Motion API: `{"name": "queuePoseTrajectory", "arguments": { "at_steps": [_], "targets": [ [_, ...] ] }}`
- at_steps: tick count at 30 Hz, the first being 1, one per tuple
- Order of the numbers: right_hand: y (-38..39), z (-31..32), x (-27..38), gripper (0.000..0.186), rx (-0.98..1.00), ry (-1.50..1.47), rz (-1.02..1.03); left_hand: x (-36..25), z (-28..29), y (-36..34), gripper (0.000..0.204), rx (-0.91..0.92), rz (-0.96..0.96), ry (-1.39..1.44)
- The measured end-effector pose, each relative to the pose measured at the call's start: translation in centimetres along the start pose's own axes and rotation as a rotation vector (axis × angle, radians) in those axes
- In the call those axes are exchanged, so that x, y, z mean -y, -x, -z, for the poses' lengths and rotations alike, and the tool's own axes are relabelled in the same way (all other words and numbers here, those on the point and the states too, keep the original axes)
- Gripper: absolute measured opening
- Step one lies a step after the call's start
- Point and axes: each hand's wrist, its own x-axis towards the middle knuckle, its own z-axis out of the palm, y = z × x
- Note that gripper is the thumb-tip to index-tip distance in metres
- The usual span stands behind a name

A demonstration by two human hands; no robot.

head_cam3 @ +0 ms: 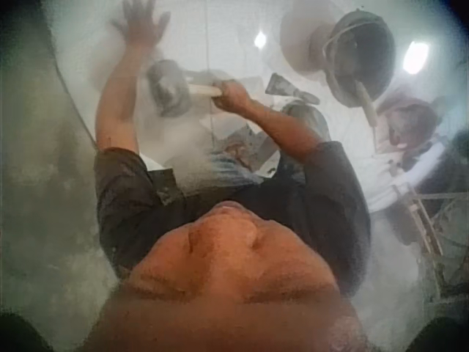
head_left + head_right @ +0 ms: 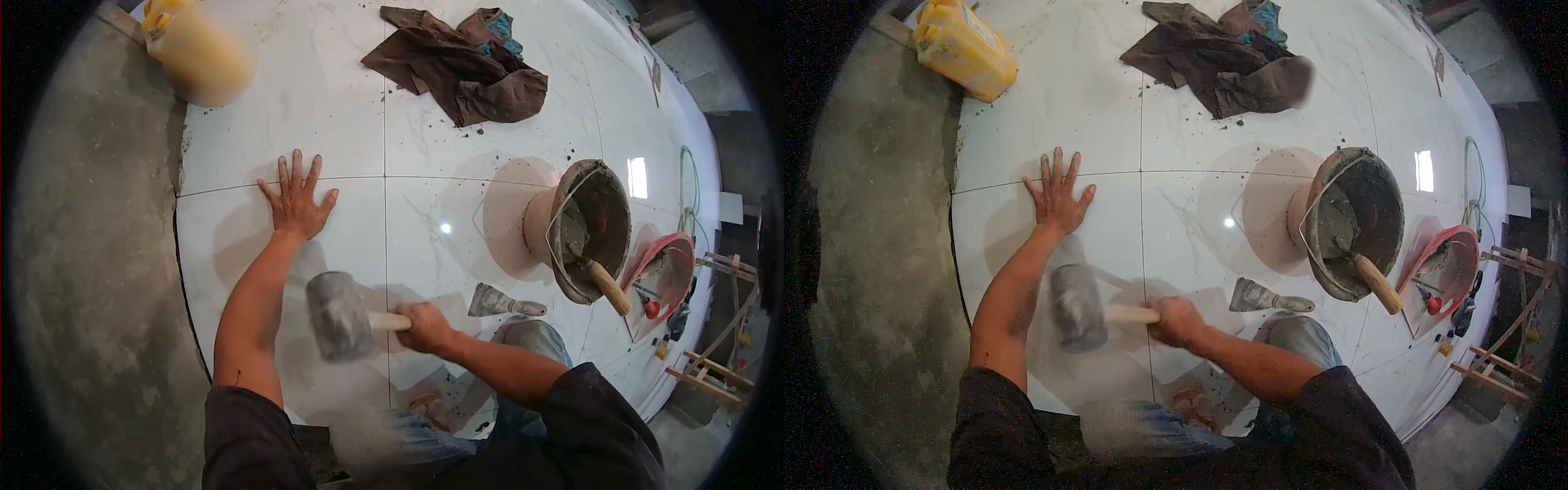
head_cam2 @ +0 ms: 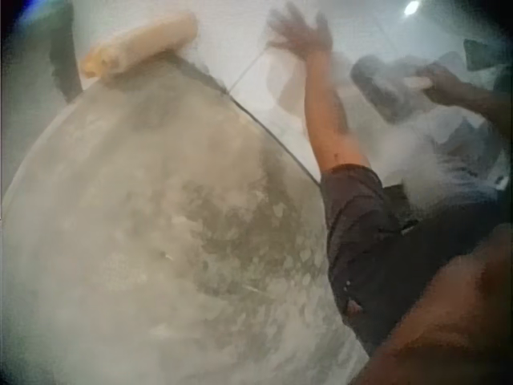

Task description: The person installs a floor tile by tapping it with a rubber mallet, wiping the tile surface with a cloth, and handling a trowel near a bucket of mortar.

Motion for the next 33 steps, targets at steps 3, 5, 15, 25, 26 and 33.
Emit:
{"name": "queuePoseTrajectory", "arguments": {
  "at_steps": [3, 5, 15, 25, 26, 33],
  "targets": [
    [-0.8, 0.9, -0.6, 0.019, 0.155, 0.124, -0.276, 0.6, -0.2, 0.6, 0.074, -0.057, -0.023, 0.001],
    [0.0, 0.9, 1.8, 0.019, 0.113, 0.078, -0.19, 0.5, -0.1, 0.5, 0.074, -0.036, -0.014, -0.005],
    [0.2, -0.2, -1.1, 0.017, -0.047, -0.041, -0.013, -0.4, 0.2, 0.6, 0.079, 0.012, -0.001, 0.031],
    [2.6, -0.3, 1.0, 0.029, 0.038, -0.014, -0.329, 3.6, 0.1, -2.6, 0.09, -0.183, 0.409, 0.195],
    [3.5, 0.0, 0.7, 0.03, 0.02, -0.002, -0.366, 4.1, -0.5, -2.7, 0.09, -0.242, 0.532, 0.215],
    [7.0, 2.0, -3.1, 0.036, -0.067, 0.128, -0.46, 16.7, -2.0, 2.5, 0.09, -0.273, 0.84, 0.167]
  ]
}}
